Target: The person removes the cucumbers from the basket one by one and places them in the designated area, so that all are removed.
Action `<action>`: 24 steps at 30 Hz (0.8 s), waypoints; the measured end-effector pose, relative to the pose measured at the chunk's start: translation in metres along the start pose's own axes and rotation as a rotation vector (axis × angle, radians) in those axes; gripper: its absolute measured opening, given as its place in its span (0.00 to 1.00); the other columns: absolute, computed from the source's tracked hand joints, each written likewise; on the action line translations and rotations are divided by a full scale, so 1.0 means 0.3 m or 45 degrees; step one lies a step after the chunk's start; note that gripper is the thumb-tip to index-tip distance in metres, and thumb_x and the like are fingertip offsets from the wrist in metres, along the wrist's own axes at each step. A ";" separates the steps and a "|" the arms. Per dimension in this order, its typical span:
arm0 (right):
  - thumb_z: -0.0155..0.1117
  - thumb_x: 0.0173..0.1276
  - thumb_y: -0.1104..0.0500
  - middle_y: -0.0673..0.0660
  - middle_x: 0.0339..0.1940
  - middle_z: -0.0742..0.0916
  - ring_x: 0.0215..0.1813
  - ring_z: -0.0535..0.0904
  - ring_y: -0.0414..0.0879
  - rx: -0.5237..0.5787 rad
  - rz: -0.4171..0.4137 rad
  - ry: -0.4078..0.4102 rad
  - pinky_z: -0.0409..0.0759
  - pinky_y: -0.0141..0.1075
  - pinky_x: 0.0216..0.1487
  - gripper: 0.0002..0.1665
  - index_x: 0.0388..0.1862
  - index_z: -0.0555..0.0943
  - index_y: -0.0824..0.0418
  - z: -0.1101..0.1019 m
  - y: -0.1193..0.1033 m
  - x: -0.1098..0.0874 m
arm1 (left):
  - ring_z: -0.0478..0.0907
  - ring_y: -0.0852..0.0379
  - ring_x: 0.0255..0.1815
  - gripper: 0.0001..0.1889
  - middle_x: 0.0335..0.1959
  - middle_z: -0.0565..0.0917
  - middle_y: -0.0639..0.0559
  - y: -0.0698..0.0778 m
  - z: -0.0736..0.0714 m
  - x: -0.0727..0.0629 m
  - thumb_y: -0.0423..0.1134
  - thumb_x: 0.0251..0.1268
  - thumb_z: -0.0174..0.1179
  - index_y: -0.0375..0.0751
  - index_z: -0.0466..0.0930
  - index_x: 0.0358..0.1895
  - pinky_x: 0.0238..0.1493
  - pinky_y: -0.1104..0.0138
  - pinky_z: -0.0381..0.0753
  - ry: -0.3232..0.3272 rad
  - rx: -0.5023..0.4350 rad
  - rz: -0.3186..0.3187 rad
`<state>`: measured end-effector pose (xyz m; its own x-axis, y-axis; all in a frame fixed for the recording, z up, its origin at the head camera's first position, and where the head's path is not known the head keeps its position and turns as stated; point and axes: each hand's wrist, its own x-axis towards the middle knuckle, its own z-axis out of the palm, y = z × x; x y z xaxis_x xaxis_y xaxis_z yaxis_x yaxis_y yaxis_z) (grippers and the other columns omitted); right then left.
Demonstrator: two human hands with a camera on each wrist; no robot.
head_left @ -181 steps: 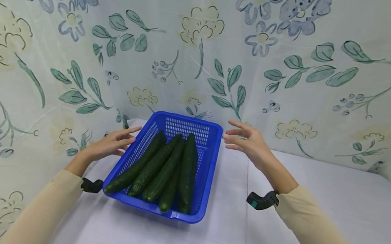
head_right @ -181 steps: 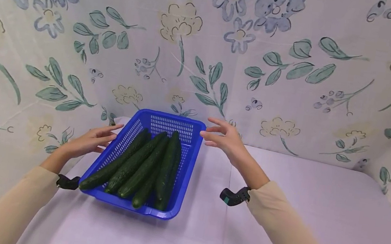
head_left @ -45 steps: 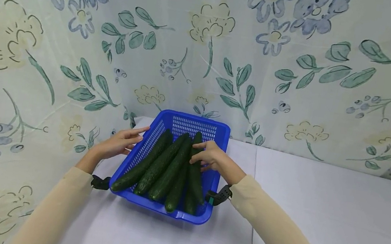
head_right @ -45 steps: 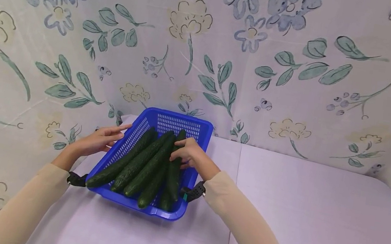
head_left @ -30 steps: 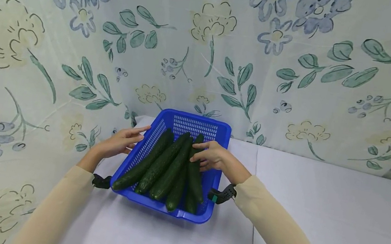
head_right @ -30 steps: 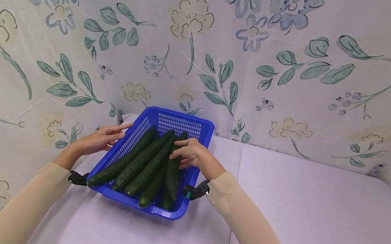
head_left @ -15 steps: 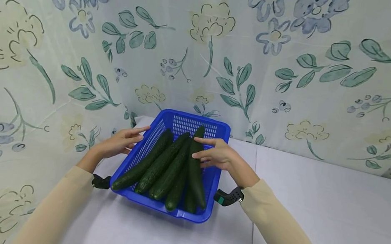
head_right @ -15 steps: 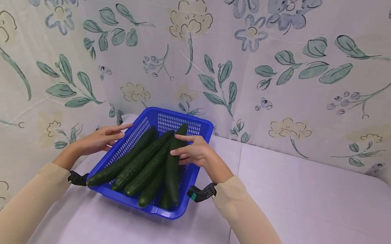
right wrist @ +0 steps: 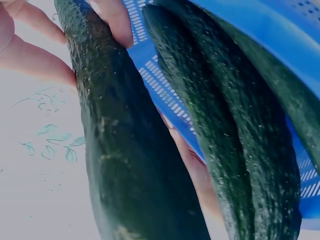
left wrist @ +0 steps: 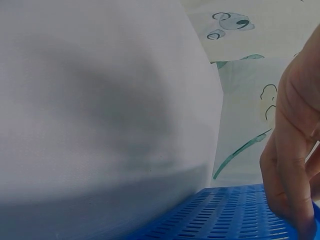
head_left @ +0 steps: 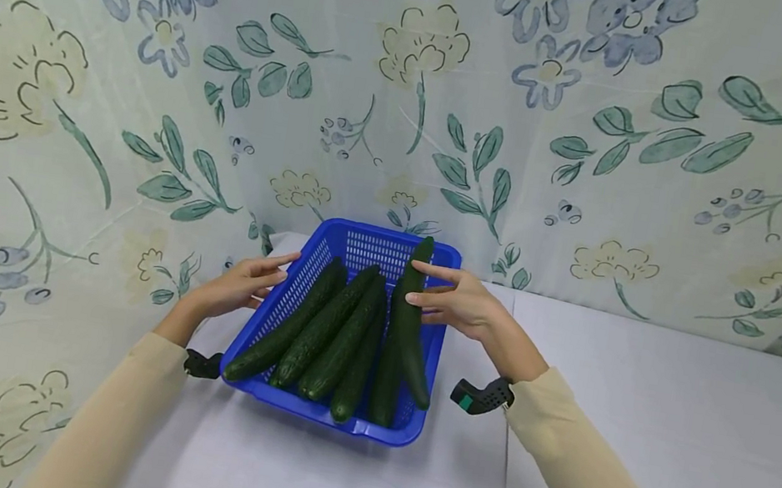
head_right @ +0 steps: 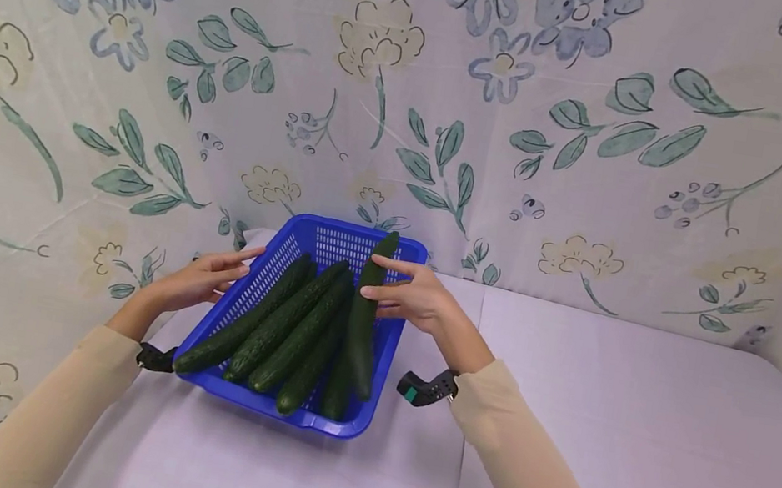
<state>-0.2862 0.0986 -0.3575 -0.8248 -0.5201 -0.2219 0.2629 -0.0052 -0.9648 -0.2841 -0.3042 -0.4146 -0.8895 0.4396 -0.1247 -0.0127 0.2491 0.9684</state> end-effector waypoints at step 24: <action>0.66 0.68 0.70 0.74 0.74 0.60 0.69 0.65 0.66 -0.117 -0.124 0.114 0.72 0.58 0.63 0.42 0.79 0.61 0.60 -0.168 0.010 -0.102 | 0.83 0.49 0.52 0.28 0.68 0.72 0.36 -0.012 -0.005 -0.002 0.43 0.84 0.42 0.53 0.50 0.81 0.45 0.57 0.85 -0.022 0.019 0.031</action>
<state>-0.2855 0.1576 -0.3607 -0.8867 -0.4425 -0.1341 0.1355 0.0286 -0.9904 -0.2843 -0.3066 -0.4178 -0.8815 0.4602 -0.1053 0.0156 0.2514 0.9678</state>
